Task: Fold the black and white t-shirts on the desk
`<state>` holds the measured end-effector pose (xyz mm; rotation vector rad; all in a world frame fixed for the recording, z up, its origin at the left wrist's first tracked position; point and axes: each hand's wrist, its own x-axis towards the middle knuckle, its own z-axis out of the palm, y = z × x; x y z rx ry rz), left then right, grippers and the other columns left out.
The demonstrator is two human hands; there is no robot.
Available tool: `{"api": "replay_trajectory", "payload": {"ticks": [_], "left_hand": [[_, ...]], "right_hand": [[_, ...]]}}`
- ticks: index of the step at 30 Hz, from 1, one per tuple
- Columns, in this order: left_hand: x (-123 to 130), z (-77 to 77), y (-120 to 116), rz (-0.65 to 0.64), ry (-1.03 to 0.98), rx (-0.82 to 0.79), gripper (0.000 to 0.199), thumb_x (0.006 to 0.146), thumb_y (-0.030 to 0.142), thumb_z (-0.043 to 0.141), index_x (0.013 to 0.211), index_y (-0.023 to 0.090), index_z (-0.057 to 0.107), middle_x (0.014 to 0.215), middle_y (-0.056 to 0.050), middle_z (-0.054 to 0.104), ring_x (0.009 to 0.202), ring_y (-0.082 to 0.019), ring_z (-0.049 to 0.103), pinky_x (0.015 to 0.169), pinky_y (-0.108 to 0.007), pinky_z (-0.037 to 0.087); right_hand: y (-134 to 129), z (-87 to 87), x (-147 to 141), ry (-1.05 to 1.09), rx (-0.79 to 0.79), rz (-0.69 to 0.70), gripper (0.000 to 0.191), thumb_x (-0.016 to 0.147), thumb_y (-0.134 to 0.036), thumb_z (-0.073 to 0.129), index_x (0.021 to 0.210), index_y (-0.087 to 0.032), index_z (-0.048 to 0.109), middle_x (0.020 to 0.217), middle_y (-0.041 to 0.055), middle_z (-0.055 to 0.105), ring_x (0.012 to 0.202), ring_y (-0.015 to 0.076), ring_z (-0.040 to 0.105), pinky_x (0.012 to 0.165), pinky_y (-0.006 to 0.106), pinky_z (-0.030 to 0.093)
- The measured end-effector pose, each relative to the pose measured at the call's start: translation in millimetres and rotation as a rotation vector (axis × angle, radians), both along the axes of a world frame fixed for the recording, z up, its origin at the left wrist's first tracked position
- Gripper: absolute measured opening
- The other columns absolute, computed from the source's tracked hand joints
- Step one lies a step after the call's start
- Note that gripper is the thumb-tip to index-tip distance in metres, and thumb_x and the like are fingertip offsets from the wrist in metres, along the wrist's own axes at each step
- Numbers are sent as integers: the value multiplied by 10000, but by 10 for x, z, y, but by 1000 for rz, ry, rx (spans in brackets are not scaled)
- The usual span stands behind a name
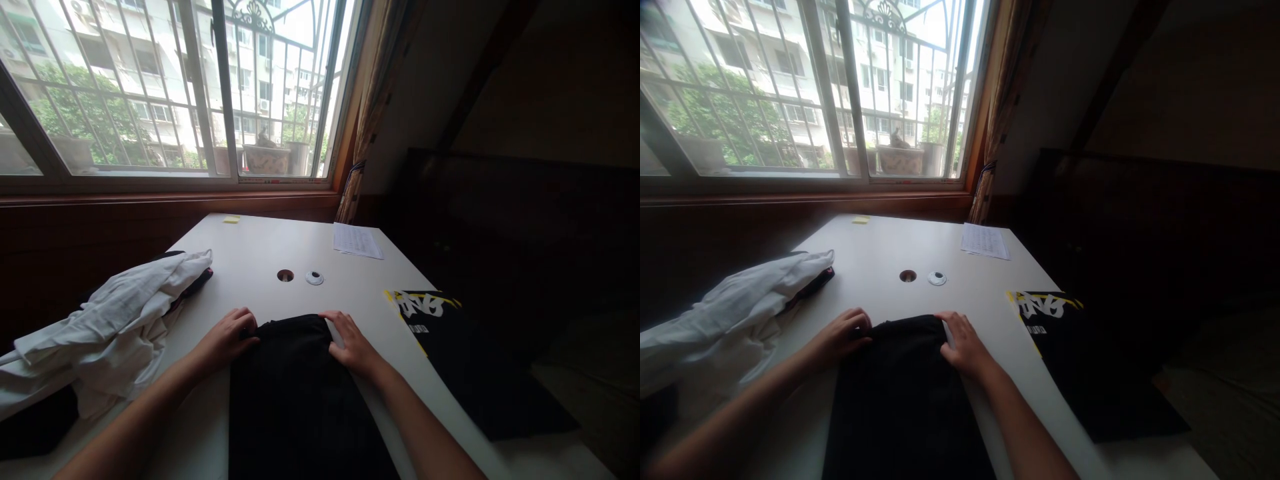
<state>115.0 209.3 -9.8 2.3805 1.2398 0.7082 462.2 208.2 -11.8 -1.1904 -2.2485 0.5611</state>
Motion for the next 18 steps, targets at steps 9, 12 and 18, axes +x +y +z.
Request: {"api": "replay_trajectory", "payload": {"ticks": [9,12,18], "left_hand": [[31,-30,19,36,-139,-64,157,924,383,569,899,233,606,952,-44,676,906,-214,630,822,-352,516],[37,-20,8,70,-189,-95,204,929,426,566,898,229,612,933,-43,692,885,-212,645,811,-350,529],[51,13,-10,130,-212,-159,276,935,482,548,884,226,636,872,-32,706,816,-207,664,728,-311,527]], "right_hand": [[293,108,-71,91,-180,13,352,851,-394,669,1178,-266,682,1153,56,612,1141,243,532,1018,402,423],[392,77,-111,109,-167,-15,282,824,-418,712,1046,-245,719,1047,51,608,1076,234,543,929,366,458],[428,-25,-97,164,-138,-72,150,846,-346,671,927,-220,684,940,29,620,904,193,549,800,326,459]]}}
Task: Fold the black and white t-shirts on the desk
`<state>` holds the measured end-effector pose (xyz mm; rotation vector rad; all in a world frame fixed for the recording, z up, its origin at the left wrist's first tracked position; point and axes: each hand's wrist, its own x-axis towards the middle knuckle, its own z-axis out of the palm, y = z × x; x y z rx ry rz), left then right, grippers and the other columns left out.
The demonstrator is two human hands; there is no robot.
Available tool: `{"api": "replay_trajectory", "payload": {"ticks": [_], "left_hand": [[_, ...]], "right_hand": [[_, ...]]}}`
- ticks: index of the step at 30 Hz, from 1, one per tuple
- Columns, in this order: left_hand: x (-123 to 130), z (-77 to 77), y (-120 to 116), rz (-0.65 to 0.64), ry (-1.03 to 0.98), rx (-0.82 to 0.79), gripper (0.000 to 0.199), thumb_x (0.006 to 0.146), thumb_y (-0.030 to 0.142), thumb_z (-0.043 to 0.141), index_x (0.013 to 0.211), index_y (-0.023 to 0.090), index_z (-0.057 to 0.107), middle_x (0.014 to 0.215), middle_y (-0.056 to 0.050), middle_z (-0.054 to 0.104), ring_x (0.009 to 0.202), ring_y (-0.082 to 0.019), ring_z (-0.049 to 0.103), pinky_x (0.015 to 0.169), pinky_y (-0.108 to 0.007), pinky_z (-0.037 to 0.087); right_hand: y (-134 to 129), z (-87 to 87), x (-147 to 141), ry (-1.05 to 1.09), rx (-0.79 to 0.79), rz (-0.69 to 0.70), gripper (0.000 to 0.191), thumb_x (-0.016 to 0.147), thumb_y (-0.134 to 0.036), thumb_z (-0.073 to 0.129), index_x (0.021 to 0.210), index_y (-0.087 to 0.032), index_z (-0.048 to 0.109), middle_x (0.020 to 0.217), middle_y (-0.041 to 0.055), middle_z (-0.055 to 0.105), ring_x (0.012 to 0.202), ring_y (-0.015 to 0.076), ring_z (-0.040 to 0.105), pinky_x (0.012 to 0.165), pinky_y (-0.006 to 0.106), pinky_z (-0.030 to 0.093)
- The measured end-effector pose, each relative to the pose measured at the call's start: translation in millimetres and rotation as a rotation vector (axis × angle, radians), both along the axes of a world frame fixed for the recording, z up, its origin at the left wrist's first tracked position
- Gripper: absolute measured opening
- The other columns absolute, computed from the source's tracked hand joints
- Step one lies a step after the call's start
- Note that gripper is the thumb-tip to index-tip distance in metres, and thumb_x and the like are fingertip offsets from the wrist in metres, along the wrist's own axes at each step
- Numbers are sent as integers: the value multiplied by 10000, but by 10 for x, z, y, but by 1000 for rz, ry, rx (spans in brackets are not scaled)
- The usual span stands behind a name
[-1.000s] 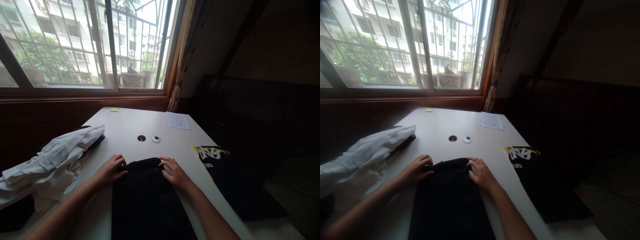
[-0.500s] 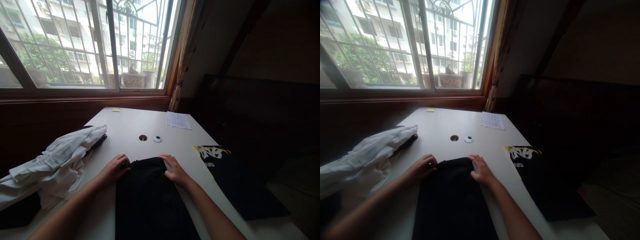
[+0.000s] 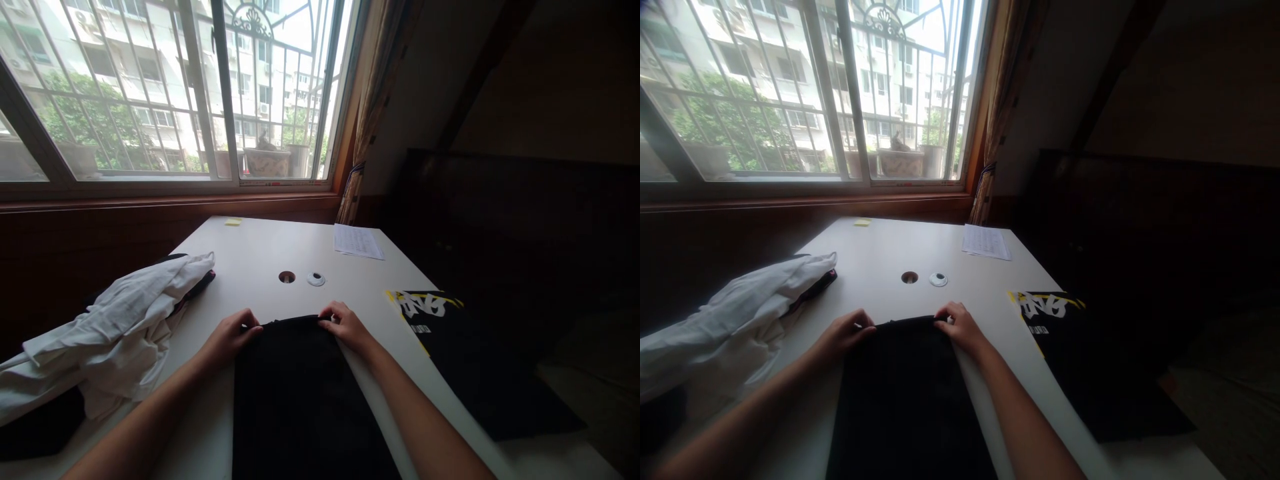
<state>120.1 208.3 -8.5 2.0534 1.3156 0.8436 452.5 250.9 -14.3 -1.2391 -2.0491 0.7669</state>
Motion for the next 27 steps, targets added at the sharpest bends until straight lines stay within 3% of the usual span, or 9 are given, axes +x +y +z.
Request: {"api": "replay_trajectory", "payload": {"ticks": [6,12,17,21,27], "left_hand": [[-2,-9,26,46,35,-32,279,934,490,526,863,227,588,857,-36,704,791,-214,651,690,-307,505],[11,-30,63,105,78,-45,289,912,504,534,827,231,571,822,-28,692,764,-216,634,660,-301,477],[-62,-125,146,163,149,74,258,880,462,580,770,230,557,790,-28,657,756,-222,606,654,-308,451],[-131,-177,198,187,189,148,217,884,404,586,766,226,549,764,-28,630,742,-225,595,661,-324,462],[-87,-76,121,147,279,371,171,970,331,515,934,239,655,961,-48,688,913,-238,634,830,-394,515]], "right_hand": [[49,-118,-26,-71,42,-103,116,899,-339,589,893,-225,611,902,8,596,865,179,553,814,323,434],[64,-114,-92,-98,88,-128,107,903,-329,582,894,-227,611,904,13,618,893,185,560,821,323,431],[103,-173,-81,-49,153,-167,150,870,-259,598,1008,-227,646,953,17,610,853,170,576,824,320,459],[122,-211,-65,-27,153,-203,125,851,-243,622,966,-230,669,935,14,613,815,166,584,800,315,474],[86,-156,-63,-22,155,-207,93,867,-234,613,923,-232,687,930,13,620,777,156,589,764,298,478]]}}
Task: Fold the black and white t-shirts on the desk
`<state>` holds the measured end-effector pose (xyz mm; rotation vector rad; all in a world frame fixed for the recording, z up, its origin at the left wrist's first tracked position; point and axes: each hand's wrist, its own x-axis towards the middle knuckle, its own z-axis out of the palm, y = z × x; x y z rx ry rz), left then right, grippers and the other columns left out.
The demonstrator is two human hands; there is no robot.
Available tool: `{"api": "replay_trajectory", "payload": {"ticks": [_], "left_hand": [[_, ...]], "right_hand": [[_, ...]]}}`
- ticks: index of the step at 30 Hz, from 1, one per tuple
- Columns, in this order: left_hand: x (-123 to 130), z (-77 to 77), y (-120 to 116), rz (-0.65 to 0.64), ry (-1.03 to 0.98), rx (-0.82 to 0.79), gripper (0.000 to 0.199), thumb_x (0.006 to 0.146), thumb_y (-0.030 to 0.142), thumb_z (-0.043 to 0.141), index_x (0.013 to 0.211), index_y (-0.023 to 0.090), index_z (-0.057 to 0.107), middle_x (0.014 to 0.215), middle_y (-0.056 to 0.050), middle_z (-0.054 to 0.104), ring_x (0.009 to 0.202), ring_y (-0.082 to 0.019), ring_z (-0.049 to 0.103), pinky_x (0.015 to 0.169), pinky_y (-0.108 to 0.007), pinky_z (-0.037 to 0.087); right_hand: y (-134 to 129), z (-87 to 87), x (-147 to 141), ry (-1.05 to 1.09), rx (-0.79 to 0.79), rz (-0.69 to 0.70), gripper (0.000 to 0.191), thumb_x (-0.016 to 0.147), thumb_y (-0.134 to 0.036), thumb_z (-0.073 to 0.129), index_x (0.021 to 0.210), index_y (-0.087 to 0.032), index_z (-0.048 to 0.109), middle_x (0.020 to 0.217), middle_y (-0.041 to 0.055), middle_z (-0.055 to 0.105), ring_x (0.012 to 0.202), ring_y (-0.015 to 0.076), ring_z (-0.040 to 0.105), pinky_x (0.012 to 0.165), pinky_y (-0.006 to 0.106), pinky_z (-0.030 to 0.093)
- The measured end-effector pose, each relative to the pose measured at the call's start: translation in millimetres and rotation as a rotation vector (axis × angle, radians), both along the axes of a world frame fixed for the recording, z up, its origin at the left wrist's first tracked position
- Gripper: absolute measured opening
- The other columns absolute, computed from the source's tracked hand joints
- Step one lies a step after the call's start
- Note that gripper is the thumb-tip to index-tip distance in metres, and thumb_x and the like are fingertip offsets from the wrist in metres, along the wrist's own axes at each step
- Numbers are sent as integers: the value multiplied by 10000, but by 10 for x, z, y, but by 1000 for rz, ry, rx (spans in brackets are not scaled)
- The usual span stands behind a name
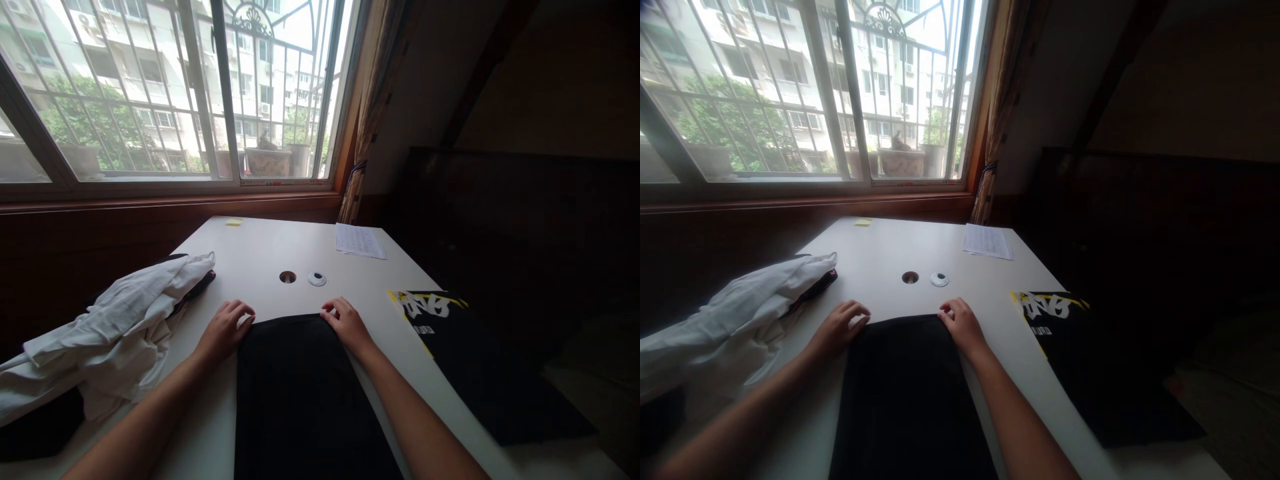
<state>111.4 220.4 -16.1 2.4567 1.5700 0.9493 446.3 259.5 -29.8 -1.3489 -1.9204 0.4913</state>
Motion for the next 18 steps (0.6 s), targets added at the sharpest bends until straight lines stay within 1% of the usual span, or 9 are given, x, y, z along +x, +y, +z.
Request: {"api": "replay_trajectory", "payload": {"ticks": [1,3,5,7,9,11,14,18], "left_hand": [[32,38,-38,-32,29,38,177,980,318,508,1002,250,670,1038,-53,700,982,-243,636,875,-409,516],[119,110,-128,-155,106,93,233,994,292,501,1158,282,666,1208,-49,693,1150,-249,612,994,-440,488],[224,147,-220,-303,203,107,324,1005,296,497,1308,316,609,1355,-32,642,1313,-248,533,1120,-475,403],[321,134,-285,-392,278,79,420,1014,358,493,1432,332,507,1459,-23,567,1410,-253,443,1191,-504,308],[383,81,-305,-408,320,22,509,1016,445,475,1508,332,404,1529,-24,486,1453,-264,376,1209,-519,262],[396,21,-284,-397,345,-36,546,1021,489,443,1537,339,344,1568,-16,420,1476,-273,322,1212,-530,236],[347,-36,-213,-381,344,-82,525,1036,476,408,1542,366,321,1585,3,381,1494,-261,273,1222,-525,201],[235,-63,-120,-365,331,-118,494,1048,455,382,1535,394,324,1597,15,356,1502,-253,252,1223,-534,181]], "right_hand": [[-4,6,0,-8,6,0,91,868,-231,612,916,-232,689,927,13,620,791,159,592,767,297,476],[-7,8,1,-27,15,-2,87,871,-227,613,902,-234,694,920,13,620,823,166,596,780,298,472],[-7,4,1,-44,19,-2,86,874,-228,612,886,-236,697,918,13,623,852,173,597,796,301,466],[-9,0,1,-57,21,-6,92,878,-228,610,868,-238,701,914,14,625,875,178,597,813,304,460],[-14,2,2,-66,20,-17,101,880,-225,607,858,-240,704,909,14,626,890,182,597,823,306,456],[-20,8,6,-72,19,-31,105,880,-219,606,857,-242,706,906,14,627,896,185,596,825,307,454],[-24,12,13,-84,31,-45,106,879,-209,608,856,-242,707,906,17,629,901,190,595,831,312,454],[-11,-11,21,-116,56,-61,112,875,-187,610,846,-241,704,897,23,627,903,199,593,851,328,462]]}}
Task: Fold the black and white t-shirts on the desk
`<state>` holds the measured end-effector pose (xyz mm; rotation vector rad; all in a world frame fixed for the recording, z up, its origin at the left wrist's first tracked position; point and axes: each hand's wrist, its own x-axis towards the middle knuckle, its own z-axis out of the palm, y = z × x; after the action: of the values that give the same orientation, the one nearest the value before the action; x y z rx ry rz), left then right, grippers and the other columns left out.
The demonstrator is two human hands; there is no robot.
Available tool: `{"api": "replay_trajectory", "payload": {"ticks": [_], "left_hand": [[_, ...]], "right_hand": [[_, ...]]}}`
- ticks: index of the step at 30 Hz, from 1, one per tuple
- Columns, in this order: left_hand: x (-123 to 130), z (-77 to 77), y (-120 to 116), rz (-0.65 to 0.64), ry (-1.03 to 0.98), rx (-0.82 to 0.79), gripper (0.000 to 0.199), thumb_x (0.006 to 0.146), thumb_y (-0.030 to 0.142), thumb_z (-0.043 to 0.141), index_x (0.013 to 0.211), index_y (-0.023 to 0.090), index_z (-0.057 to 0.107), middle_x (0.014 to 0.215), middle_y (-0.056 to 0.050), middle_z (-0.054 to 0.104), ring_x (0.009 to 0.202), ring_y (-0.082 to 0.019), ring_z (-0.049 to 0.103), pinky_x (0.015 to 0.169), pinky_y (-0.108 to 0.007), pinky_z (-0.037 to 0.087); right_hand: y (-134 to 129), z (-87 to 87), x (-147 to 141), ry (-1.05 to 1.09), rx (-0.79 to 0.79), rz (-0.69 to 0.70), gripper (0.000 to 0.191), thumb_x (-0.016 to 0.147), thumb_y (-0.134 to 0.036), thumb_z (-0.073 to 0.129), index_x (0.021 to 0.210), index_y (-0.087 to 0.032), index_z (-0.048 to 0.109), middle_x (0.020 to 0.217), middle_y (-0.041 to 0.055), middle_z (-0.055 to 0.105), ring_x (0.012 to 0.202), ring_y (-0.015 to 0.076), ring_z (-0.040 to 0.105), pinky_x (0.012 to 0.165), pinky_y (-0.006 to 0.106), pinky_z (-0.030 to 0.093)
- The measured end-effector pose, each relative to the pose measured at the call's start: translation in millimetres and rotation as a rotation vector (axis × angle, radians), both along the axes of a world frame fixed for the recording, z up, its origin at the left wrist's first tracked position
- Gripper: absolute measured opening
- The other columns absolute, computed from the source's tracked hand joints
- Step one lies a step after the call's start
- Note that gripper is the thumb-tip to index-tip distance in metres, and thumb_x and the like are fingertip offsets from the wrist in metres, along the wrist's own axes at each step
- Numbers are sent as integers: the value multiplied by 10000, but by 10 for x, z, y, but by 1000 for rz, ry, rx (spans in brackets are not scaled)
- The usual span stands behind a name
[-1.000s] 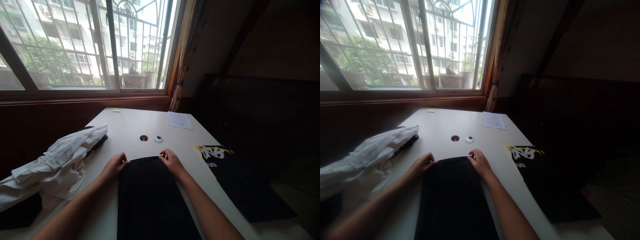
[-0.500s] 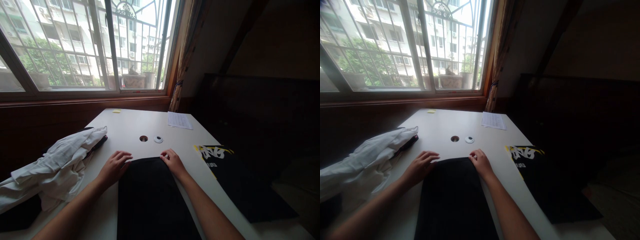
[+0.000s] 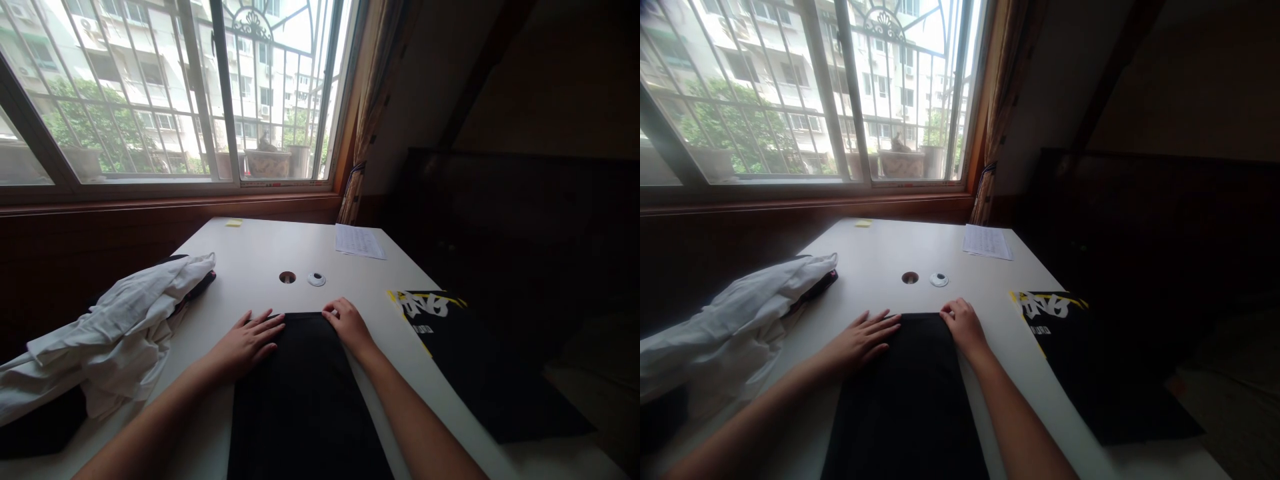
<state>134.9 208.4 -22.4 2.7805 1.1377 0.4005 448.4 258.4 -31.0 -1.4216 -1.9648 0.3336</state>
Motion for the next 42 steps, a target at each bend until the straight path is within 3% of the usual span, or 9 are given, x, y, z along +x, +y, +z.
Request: {"api": "replay_trajectory", "payload": {"ticks": [5,9,14,18,24,29,37,40,42], "left_hand": [[-115,-61,90,50,2,-26,484,1054,437,365,1535,430,305,1599,21,355,1505,-264,242,1214,-561,200],[-141,-103,126,87,0,-14,466,1055,415,370,1517,462,328,1581,25,397,1498,-279,261,1195,-588,239],[-180,-193,186,153,-28,39,449,1041,393,419,1486,451,401,1557,7,446,1484,-299,303,1168,-598,300],[-236,-255,243,226,-156,100,501,1016,383,477,1510,366,394,1562,-32,441,1469,-290,340,1168,-536,348],[-261,-115,201,313,-344,115,444,1027,386,433,1460,291,458,1524,-76,479,1430,-265,410,1150,-511,392],[-270,36,129,313,-363,161,360,1025,360,437,1357,287,555,1466,-70,529,1410,-264,433,1141,-510,403],[-254,122,73,318,-397,220,280,1025,325,438,1210,282,644,1356,-54,609,1345,-247,495,1114,-475,428],[-270,100,93,355,-413,212,278,1020,348,443,1161,271,671,1317,-57,635,1299,-254,535,1100,-484,438],[-284,82,109,366,-415,205,281,1015,358,446,1134,269,685,1290,-56,653,1278,-257,550,1089,-480,449]], "right_hand": [[-64,43,5,-29,146,20,116,873,-161,620,874,-240,704,918,45,636,957,233,575,915,397,463],[-276,270,-60,12,249,280,136,892,-182,619,959,-253,713,990,51,661,992,221,575,951,409,472],[-534,445,-297,-36,125,643,248,890,-234,635,1119,-273,723,1168,40,693,1105,212,587,998,393,479],[-578,373,-444,-171,67,749,366,865,-283,661,1229,-286,702,1331,27,650,1258,238,526,1096,413,415],[-500,348,-386,-313,-27,583,431,936,-416,595,1367,-397,591,1505,-25,506,1382,250,432,1169,455,308],[-372,279,-220,-397,-18,241,409,943,-458,570,1346,-399,603,1484,9,526,1330,299,458,1081,501,377],[-323,378,50,-611,-52,-269,234,903,-395,614,984,-204,722,1038,189,675,965,329,633,717,402,500],[-377,477,72,-654,-188,-338,282,881,-424,645,804,-164,721,876,203,697,786,323,683,644,398,486],[-423,517,79,-583,-363,-268,381,887,-454,625,637,-171,680,727,181,695,673,294,686,594,371,474]]}}
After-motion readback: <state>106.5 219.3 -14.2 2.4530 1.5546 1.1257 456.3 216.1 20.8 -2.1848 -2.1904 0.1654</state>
